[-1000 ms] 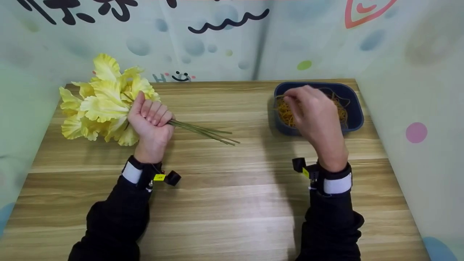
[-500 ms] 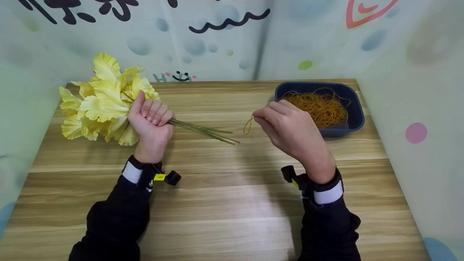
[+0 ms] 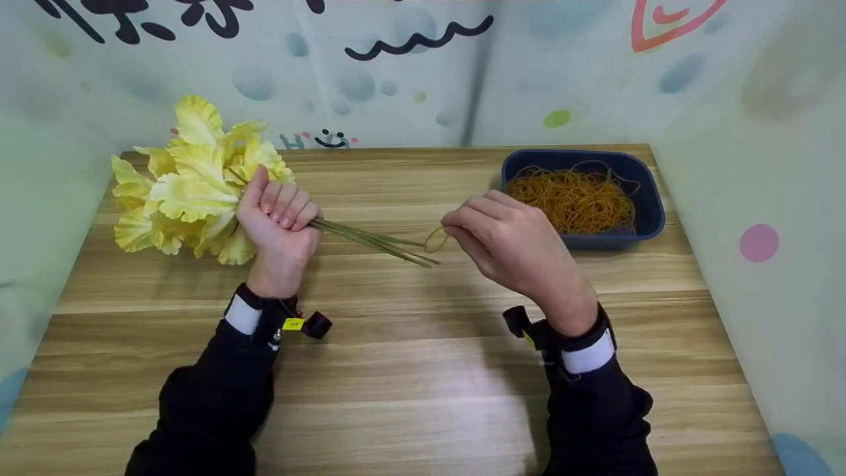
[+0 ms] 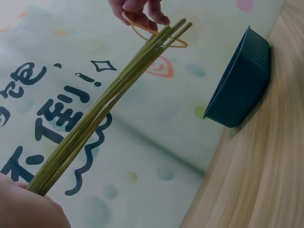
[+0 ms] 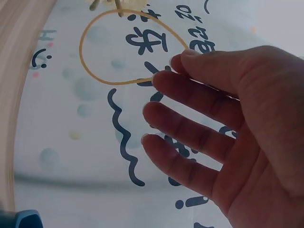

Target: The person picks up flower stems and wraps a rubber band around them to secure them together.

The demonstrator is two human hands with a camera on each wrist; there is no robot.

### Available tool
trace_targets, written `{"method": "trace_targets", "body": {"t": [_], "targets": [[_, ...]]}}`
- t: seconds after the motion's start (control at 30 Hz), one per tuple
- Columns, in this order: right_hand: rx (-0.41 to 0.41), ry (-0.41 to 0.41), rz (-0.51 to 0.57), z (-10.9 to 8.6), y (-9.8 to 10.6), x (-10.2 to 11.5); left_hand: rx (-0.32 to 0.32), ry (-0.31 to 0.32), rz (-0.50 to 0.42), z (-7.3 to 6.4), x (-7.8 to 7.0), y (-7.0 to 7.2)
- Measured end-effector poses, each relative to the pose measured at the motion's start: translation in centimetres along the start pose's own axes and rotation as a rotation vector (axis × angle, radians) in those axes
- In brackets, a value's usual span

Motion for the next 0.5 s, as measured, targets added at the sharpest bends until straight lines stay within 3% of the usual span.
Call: {"method": "trace_targets", "body": {"t": [0.5], "targets": [[-0.064, 0.022, -0.018, 0.7, -2.7, 1.4, 0.021, 0.056, 0.031, -0.5, 1.4, 0.2]]}}
Point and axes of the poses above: each hand's wrist, its own z-axis towards the middle knuckle, its own y-axis out of the back of the hand, x = y × z, the point moved 2 cm from there along z, towards the middle knuckle, and after that the axes turned 3 degrees about -y, right-handed, at the moved point
